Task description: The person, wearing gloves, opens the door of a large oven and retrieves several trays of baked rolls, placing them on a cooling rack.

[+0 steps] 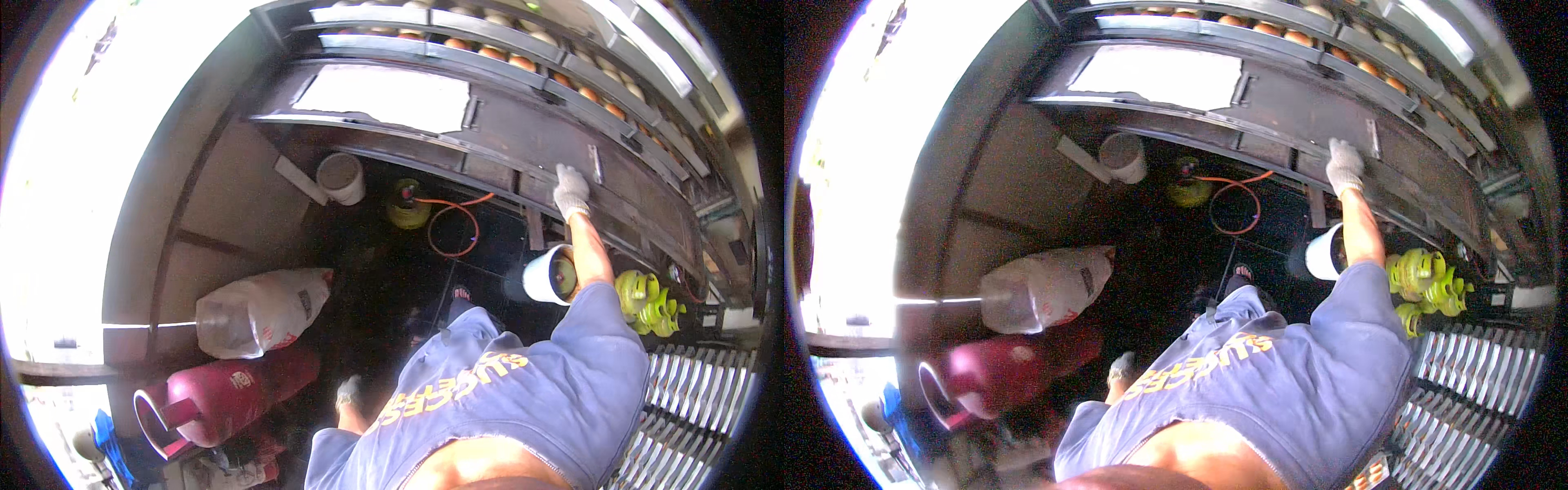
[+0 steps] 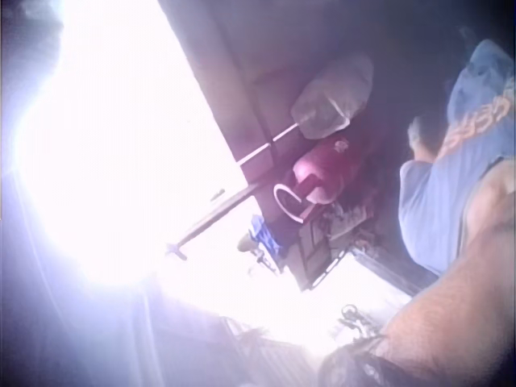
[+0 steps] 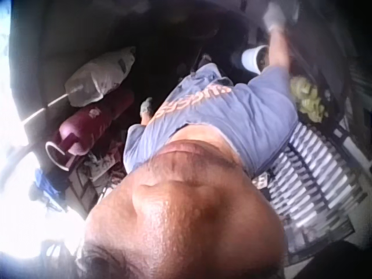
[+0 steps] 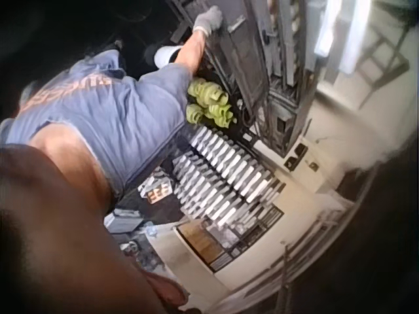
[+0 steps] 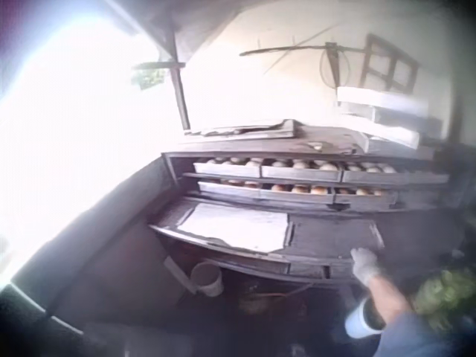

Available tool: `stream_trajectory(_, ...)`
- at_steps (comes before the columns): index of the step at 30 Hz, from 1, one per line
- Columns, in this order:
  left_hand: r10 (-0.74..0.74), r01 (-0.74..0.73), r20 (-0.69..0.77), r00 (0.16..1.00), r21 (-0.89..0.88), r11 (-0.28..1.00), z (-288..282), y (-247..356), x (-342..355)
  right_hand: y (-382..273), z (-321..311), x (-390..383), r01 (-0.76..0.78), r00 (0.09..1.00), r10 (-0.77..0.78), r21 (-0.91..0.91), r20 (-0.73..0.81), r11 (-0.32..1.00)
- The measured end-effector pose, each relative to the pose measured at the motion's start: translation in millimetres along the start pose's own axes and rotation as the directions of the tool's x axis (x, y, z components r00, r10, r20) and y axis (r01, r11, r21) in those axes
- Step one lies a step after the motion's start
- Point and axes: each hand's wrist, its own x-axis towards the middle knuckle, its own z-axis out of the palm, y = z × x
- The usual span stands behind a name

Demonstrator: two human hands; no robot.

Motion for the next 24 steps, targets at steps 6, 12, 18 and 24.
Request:
stream_trajectory(6, -0.261, 0.257, 0.134, 0.956, 0.048, 0.965, 16, -134, 22, -39, 22, -4, -0.099, 0.995, 0.099, -0.024, 0.011, 0.995)
stream_trajectory(12, -0.128, 0.123, 0.108, 0.986, 0.052, 0.991, -71, -47, 92, -43, 16, 12, -0.153, 0.975, 0.146, 0.032, 0.165, 0.988)
stream_trajectory(18, 0.317, -0.288, -0.016, 0.948, 0.374, 0.881, -200, 93, 216, -87, -9, 166, -0.237, 0.955, 0.106, 0.503, 0.276, 0.831)
stream_trajectory(24, 0.25, -0.423, -0.344, 0.905, -0.664, 0.616, -334, 214, 253, -320, -13, 394, 0.095, 0.993, -0.119, 0.562, 0.006, 0.822)
